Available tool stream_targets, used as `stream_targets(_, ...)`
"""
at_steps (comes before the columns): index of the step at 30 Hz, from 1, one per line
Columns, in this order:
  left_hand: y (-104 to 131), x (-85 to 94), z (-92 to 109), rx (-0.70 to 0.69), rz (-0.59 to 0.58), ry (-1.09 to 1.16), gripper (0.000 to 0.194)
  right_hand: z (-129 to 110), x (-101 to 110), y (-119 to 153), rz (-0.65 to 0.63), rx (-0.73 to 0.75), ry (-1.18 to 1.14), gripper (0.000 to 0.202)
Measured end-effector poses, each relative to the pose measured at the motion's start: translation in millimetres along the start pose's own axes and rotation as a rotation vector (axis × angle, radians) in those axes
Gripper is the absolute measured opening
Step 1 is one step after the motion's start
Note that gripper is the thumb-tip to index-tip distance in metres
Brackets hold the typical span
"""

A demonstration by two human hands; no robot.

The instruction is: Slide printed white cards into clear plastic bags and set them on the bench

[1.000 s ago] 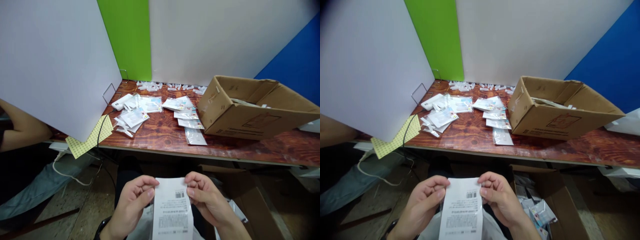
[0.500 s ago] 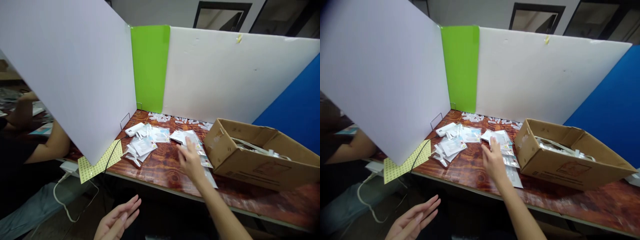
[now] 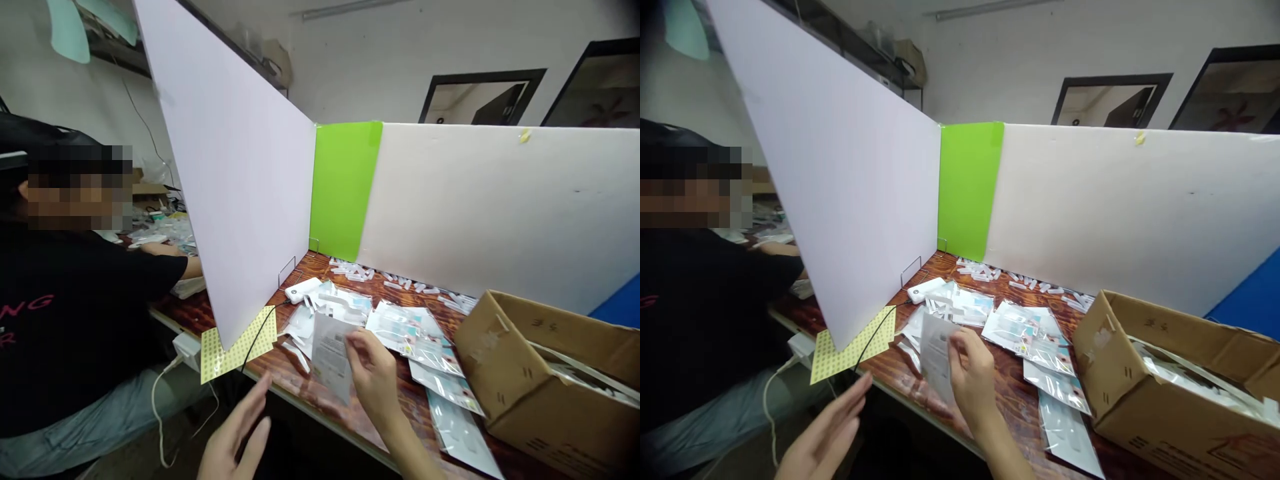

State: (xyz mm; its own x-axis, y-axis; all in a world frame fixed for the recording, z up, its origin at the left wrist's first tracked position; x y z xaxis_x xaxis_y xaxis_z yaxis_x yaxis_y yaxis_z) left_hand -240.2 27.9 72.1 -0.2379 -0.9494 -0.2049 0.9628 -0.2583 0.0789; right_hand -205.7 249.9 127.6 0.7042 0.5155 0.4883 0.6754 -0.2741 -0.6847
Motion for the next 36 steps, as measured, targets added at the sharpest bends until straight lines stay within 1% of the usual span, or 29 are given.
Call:
stream_targets(1, -8, -15.6, 13, -0.033, -0.075, 0.000, 0.047, -7, 11, 3, -0.007, -0.085, -0.115, 0.013)
stream_targets(2, -15, -33.7, 24, -0.056, -0.177, 0.034, 0.051, -14, 20, 7, -0.028, -0.170, -0.244, 0.012)
stream_targets(4, -24, -71.0, 37, -0.001, -0.420, 0.134, 0.044, -28, 30, 14, -0.090, -0.302, -0.465, 0.019)
stream_targets(5, -26, -85.6, 41, 0.029, -0.501, 0.179, 0.039, -33, 33, 17, -0.123, -0.324, -0.517, 0.023)
stream_targets(6, -27, -97.1, 43, 0.056, -0.558, 0.213, 0.034, -38, 37, 19, -0.152, -0.329, -0.547, 0.025)
stream_targets(8, -26, -109.5, 44, 0.076, -0.589, 0.253, 0.027, -41, 43, 20, -0.201, -0.318, -0.561, 0.024)
stream_targets(10, -24, -112.2, 43, 0.078, -0.564, 0.263, 0.022, -41, 48, 21, -0.231, -0.297, -0.556, 0.021)
stream_targets(13, -20, -109.5, 41, 0.104, -0.518, 0.275, 0.018, -40, 49, 23, -0.254, -0.299, -0.543, 0.019)
stream_targets(19, -14, -107.6, 41, 0.161, -0.489, 0.389, 0.014, -39, 46, 26, -0.249, -0.345, -0.582, 0.019)
stream_targets(22, -11, -108.5, 43, 0.181, -0.488, 0.426, 0.013, -39, 49, 24, -0.234, -0.343, -0.548, 0.019)
stream_targets(26, -6, -108.0, 47, 0.173, -0.487, 0.428, 0.015, -40, 53, 24, -0.260, -0.358, -0.546, 0.018)
stream_targets(31, 0, -105.5, 52, 0.126, -0.465, 0.403, 0.016, -47, 58, 25, -0.272, -0.318, -0.524, 0.019)
stream_targets(33, 2, -104.7, 52, 0.132, -0.457, 0.408, 0.017, -48, 61, 25, -0.264, -0.302, -0.511, 0.019)
stream_targets(36, 4, -102.6, 49, 0.151, -0.433, 0.407, 0.018, -51, 61, 27, -0.287, -0.253, -0.472, 0.020)
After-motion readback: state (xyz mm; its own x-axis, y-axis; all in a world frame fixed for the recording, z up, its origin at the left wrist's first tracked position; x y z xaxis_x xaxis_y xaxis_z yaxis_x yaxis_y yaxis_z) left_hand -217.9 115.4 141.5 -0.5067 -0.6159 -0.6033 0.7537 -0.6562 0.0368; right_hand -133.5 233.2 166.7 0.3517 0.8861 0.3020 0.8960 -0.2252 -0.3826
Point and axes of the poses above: each hand's wrist, its own y-axis away from the middle knuckle, its own x-axis out of the back of the hand, z = x × y, the point moved 6 cm from there along -y, towards the middle knuckle, and after that the axes turned 2 degrees about x, right-handed, at the moved point
